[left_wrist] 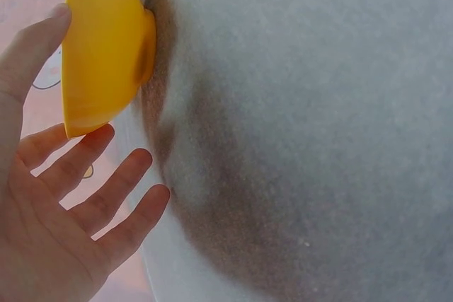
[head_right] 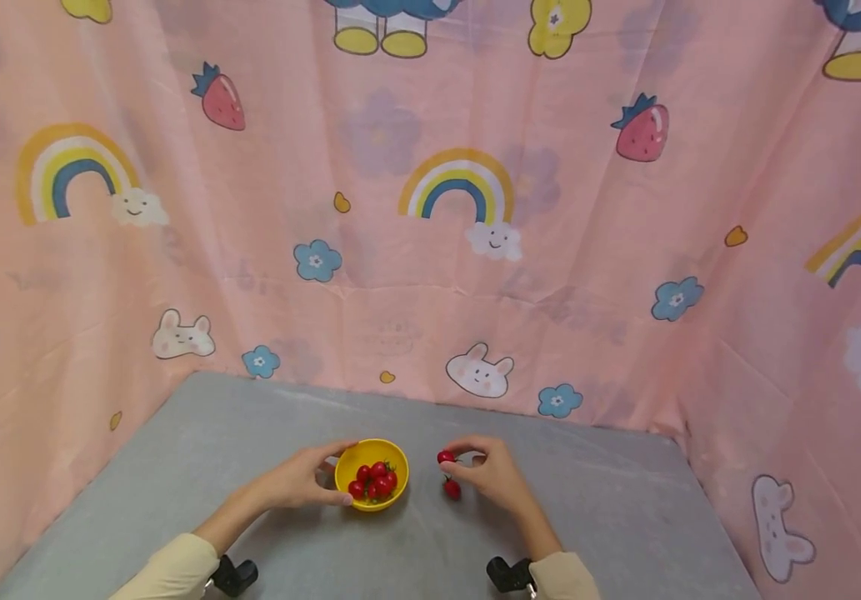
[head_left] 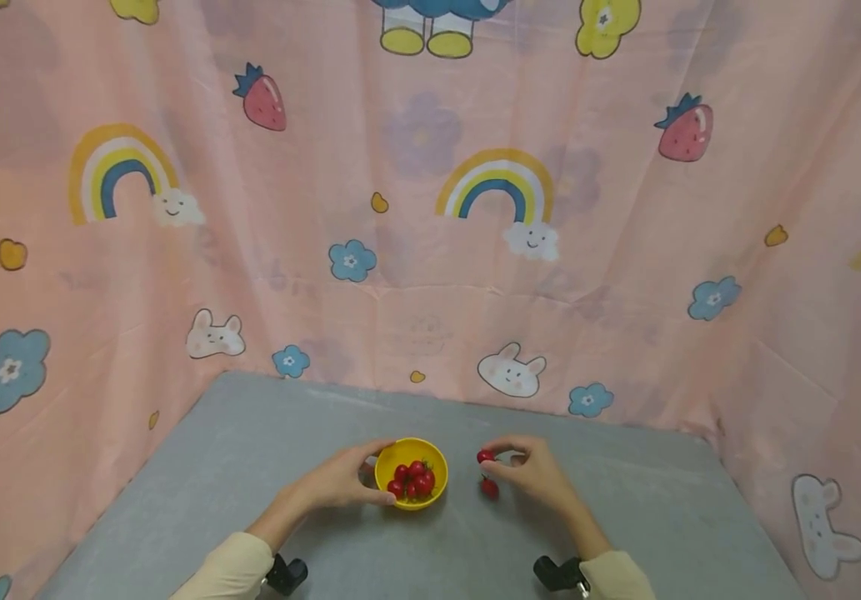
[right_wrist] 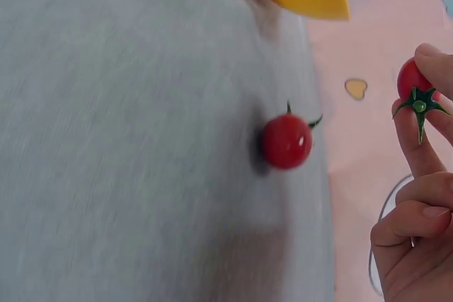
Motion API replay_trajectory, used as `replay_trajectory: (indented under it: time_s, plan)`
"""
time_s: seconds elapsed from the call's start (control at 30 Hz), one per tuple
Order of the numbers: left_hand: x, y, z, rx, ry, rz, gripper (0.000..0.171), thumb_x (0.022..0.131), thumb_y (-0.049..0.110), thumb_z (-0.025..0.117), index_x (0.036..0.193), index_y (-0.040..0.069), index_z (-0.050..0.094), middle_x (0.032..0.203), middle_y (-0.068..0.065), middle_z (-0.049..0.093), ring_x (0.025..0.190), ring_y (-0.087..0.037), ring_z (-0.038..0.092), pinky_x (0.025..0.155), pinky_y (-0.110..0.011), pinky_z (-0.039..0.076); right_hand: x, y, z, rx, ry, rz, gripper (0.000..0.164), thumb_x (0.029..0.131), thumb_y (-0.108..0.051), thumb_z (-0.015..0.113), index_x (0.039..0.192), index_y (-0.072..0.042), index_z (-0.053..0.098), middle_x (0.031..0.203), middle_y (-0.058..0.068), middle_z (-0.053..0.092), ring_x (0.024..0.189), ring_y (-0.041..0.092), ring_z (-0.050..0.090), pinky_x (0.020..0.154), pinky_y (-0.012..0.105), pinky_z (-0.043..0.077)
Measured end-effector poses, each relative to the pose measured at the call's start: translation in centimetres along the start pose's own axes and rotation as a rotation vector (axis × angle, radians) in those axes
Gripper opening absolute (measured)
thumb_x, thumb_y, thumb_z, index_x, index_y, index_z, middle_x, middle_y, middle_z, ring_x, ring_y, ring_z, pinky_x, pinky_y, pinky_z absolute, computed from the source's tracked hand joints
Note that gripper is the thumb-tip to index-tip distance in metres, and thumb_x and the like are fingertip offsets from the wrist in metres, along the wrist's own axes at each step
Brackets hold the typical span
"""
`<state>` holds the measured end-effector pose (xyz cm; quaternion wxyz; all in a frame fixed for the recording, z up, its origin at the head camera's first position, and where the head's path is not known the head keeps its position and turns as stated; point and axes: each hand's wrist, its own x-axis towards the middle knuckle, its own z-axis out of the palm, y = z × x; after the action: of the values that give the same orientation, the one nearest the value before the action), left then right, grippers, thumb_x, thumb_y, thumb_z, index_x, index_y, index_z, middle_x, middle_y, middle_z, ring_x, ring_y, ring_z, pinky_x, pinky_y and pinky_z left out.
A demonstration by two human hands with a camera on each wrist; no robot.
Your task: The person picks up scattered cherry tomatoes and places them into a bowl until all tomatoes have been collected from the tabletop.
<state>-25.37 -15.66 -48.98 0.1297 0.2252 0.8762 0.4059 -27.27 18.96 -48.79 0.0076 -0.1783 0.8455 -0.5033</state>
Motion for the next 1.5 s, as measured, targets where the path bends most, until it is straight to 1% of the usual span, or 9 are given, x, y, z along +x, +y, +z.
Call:
replay_trajectory:
  time_s: [0.07, 0.2, 0.33, 0.43, 0.67, 0.87, 1.13, 1.37, 1.5]
  plan:
    - [0.0, 0.0, 0.0, -0.002, -0.005, -0.002, 0.082, 0.086, 0.033, 0.084, 0.153, 0.008, 0.043, 0.145, -0.012, 0.053, 0.114, -0.031, 0.061, 0.095, -0.048, 0.053, 0.2, -0.2, 0.3, -0.005, -0.006, 0.003, 0.022, 0.087, -0.026, 0.083, 0.105, -0.012, 0.078, 0.101, -0.001, 0.073, 0.078, 0.023, 0.053, 0.061, 0.023, 0.041]
    - [0.0, 0.2, 0.0, 0.001, -0.001, -0.009, 0.082, 0.086, 0.034, 0.084, 0.153, 0.008, 0.043, 0.145, -0.012, 0.052, 0.115, -0.031, 0.061, 0.095, -0.048, 0.053, 0.7, -0.5, 0.9, -0.015, -0.001, -0.009, 0.023, 0.087, -0.028, 0.084, 0.104, -0.014, 0.078, 0.102, -0.001, 0.072, 0.065, 0.018, 0.047, 0.054, 0.022, 0.038]
    - [-0.1, 0.3, 0.0, 0.010, 0.003, -0.016, 0.082, 0.085, 0.034, 0.084, 0.153, 0.008, 0.044, 0.145, -0.012, 0.053, 0.115, -0.032, 0.061, 0.095, -0.050, 0.052, 1.1, -0.9, 1.5, 0.007, -0.011, -0.035, 0.021, 0.087, -0.026, 0.083, 0.104, -0.014, 0.078, 0.102, -0.001, 0.072, 0.059, 0.013, 0.043, 0.051, 0.020, 0.036]
    - [-0.2, 0.2, 0.0, 0.012, 0.003, -0.018, 0.083, 0.085, 0.035, 0.084, 0.153, 0.008, 0.044, 0.144, -0.012, 0.053, 0.114, -0.032, 0.061, 0.095, -0.050, 0.052, 1.3, -1.1, 2.0, 0.015, -0.024, -0.040, 0.020, 0.088, -0.026, 0.083, 0.104, -0.015, 0.078, 0.101, -0.001, 0.072, 0.053, 0.013, 0.039, 0.048, 0.020, 0.035]
    - [-0.1, 0.1, 0.0, 0.012, 0.011, -0.012, 0.082, 0.086, 0.035, 0.084, 0.153, 0.009, 0.044, 0.145, -0.012, 0.053, 0.113, -0.029, 0.061, 0.095, -0.049, 0.052, 2.0, -1.9, 3.2, 0.012, -0.047, -0.060, 0.020, 0.088, -0.025, 0.083, 0.104, -0.015, 0.079, 0.100, -0.003, 0.073, 0.053, 0.012, 0.038, 0.049, 0.020, 0.034]
    - [-0.1, 0.1, 0.0, 0.009, 0.007, -0.003, 0.082, 0.086, 0.034, 0.083, 0.153, 0.007, 0.044, 0.145, -0.013, 0.053, 0.114, -0.030, 0.061, 0.095, -0.048, 0.053, 2.3, -2.3, 4.2, 0.036, -0.074, -0.094, 0.021, 0.089, -0.025, 0.082, 0.106, -0.015, 0.078, 0.103, -0.002, 0.072, 0.052, 0.012, 0.037, 0.049, 0.020, 0.036]
    - [-0.1, 0.1, 0.0, 0.015, 0.003, 0.001, 0.082, 0.086, 0.034, 0.083, 0.153, 0.006, 0.043, 0.144, -0.012, 0.053, 0.113, -0.030, 0.061, 0.095, -0.048, 0.053, 2.6, -2.9, 5.2, 0.063, -0.081, -0.099, 0.020, 0.089, -0.026, 0.081, 0.106, -0.017, 0.078, 0.103, -0.003, 0.072, 0.051, 0.011, 0.035, 0.049, 0.020, 0.033]
    - [-0.1, 0.3, 0.0, 0.009, 0.007, -0.001, 0.083, 0.086, 0.033, 0.084, 0.153, 0.006, 0.043, 0.144, -0.012, 0.053, 0.115, -0.031, 0.060, 0.095, -0.049, 0.053, 2.9, -2.7, 5.9, 0.124, -0.112, -0.107, 0.020, 0.089, -0.021, 0.082, 0.107, -0.013, 0.078, 0.103, 0.001, 0.072, 0.052, 0.011, 0.035, 0.049, 0.019, 0.031]
    - [-0.1, 0.3, 0.0, 0.007, 0.007, 0.006, 0.083, 0.086, 0.033, 0.084, 0.153, 0.006, 0.043, 0.144, -0.012, 0.054, 0.115, -0.030, 0.060, 0.095, -0.049, 0.052, 2.9, -2.4, 6.1, 0.121, -0.103, -0.118, 0.023, 0.089, -0.018, 0.081, 0.109, -0.008, 0.077, 0.104, 0.004, 0.072, 0.053, 0.012, 0.036, 0.049, 0.019, 0.032]
